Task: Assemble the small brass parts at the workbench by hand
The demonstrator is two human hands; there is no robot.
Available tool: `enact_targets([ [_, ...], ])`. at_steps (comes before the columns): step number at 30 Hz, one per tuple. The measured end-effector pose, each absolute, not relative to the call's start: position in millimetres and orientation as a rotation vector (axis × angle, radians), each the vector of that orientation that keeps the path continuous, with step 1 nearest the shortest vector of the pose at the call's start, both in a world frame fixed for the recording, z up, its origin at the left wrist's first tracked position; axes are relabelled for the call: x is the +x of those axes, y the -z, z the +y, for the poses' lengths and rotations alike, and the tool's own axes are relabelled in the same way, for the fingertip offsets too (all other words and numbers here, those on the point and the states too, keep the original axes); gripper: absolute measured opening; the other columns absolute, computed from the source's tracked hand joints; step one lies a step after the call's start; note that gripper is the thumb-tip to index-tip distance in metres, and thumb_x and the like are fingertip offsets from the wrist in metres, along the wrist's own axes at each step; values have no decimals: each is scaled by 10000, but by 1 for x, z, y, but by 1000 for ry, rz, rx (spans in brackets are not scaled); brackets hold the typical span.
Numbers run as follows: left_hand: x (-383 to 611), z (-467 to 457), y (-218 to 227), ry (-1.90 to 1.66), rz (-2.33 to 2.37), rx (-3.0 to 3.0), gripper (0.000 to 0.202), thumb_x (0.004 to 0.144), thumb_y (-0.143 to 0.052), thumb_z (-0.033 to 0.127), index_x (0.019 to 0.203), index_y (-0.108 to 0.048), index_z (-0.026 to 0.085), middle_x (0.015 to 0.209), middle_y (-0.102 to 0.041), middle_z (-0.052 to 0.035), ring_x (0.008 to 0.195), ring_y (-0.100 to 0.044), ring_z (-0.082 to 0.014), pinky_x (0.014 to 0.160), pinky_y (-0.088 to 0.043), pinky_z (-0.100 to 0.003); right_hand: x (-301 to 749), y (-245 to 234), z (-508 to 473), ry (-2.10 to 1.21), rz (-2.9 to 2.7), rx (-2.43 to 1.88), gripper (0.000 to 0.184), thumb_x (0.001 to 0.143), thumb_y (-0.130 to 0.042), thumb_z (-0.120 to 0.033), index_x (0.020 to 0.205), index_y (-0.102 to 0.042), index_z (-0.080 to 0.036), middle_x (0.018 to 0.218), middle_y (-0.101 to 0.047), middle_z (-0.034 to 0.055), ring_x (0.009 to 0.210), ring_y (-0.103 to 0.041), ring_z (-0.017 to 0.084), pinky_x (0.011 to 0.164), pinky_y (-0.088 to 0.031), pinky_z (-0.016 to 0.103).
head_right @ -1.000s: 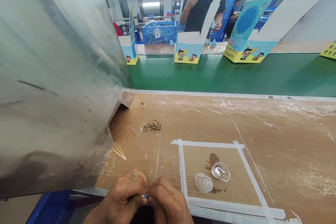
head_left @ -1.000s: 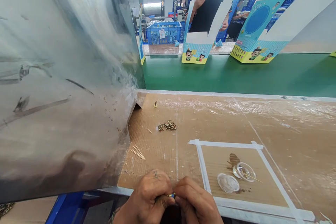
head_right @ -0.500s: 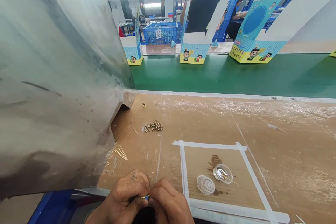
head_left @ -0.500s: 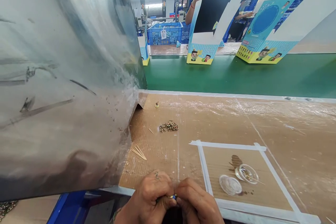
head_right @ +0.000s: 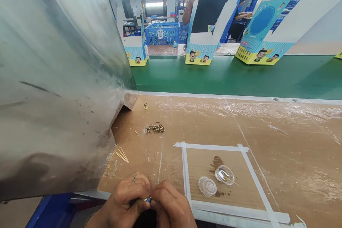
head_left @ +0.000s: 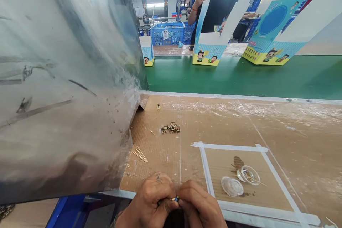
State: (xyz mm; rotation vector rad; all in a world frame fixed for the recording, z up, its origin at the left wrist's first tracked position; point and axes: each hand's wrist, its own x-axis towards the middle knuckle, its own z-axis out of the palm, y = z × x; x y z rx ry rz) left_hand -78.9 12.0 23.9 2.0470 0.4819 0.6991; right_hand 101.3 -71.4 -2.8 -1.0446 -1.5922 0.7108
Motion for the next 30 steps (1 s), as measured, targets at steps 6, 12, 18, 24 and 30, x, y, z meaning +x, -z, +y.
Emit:
enact_targets([
  [6, -79, 13, -23, -708, 486, 1983, 305, 1092, -513, 360, 841, -564, 195, 757, -578, -23, 750, -556, -179, 705, -417, -286, 92, 11, -77, -704, -1471, -1117, 162, 1092, -460, -170, 1085, -590, -267, 903, -582, -7, 802, -584, 144, 711, -458, 236],
  [12, -78, 14, -24, -724, 476, 1967, 262, 1115, -483, 357, 927, -589, 209, 789, -594, -10, 751, -551, -167, 719, -415, -278, 88, 6, -78, -759, -1390, -1150, 153, 1106, -474, -244, 1059, -614, -284, 879, -578, -18, 782, -574, 149, 701, -441, 245],
  [18, -79, 13, -20, -714, 507, 1976, 297, 1116, -478, 387, 926, -608, 200, 786, -600, -22, 764, -567, -178, 725, -418, -286, 93, 9, -77, -788, -1373, -1163, 152, 1083, -505, -213, 1068, -634, -291, 884, -602, -21, 794, -630, 142, 720, -483, 234],
  [24, -79, 11, -20, -720, 527, 1995, 288, 1117, -473, 389, 958, -624, 202, 791, -618, -24, 758, -569, -180, 721, -420, -290, 91, 13, -79, -806, -1306, -1203, 149, 1079, -522, -250, 1013, -651, -284, 847, -606, -17, 759, -650, 140, 621, -475, 217],
  [30, -78, 12, -25, -699, 540, 1979, 307, 1121, -451, 367, 944, -629, 190, 806, -628, -41, 754, -567, -182, 714, -421, -294, 85, 10, -80, -841, -1183, -1236, 204, 1077, -533, -347, 946, -667, -267, 829, -598, -12, 678, -607, 128, 582, -456, 218],
])
